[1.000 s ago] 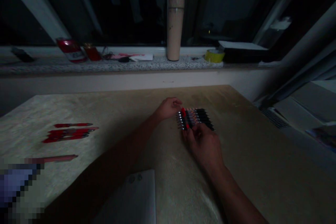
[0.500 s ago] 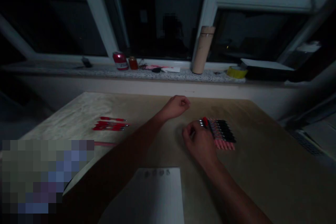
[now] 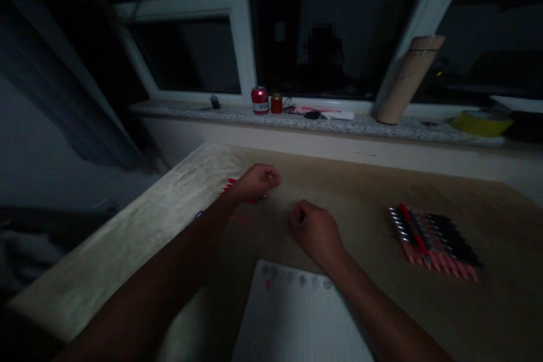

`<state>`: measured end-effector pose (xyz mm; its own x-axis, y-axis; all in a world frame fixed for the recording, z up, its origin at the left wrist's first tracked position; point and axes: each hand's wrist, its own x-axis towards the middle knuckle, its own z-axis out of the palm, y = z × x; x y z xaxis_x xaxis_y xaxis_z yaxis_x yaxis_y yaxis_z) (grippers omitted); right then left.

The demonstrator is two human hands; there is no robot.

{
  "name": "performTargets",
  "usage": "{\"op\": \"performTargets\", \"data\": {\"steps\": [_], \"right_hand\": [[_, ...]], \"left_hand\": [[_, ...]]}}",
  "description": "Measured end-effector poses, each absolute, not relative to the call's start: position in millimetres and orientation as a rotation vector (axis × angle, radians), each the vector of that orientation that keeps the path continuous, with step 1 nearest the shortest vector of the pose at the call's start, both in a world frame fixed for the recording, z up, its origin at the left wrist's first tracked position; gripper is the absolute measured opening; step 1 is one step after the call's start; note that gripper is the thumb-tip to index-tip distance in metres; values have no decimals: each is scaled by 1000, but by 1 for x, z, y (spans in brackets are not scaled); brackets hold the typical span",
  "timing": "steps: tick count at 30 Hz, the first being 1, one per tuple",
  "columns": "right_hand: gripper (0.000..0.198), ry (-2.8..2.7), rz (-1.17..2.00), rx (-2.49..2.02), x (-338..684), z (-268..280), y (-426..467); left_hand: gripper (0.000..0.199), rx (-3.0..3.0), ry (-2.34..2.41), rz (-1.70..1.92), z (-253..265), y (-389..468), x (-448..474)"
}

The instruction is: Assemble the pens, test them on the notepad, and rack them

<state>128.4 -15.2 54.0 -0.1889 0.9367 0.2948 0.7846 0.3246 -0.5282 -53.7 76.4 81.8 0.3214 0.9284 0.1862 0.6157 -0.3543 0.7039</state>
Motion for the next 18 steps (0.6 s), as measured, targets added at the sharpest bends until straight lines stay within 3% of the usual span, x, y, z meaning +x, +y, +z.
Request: {"op": "performTargets", "data": {"steps": [9, 18], "right_hand": [[18, -2273, 279, -1489, 60, 43, 22], [28, -2411, 194, -1566, 41, 33, 54]], "left_hand": [[17, 2290, 1705, 474, 70, 63, -143], [26, 2421, 1829, 192, 49, 74, -162]]}}
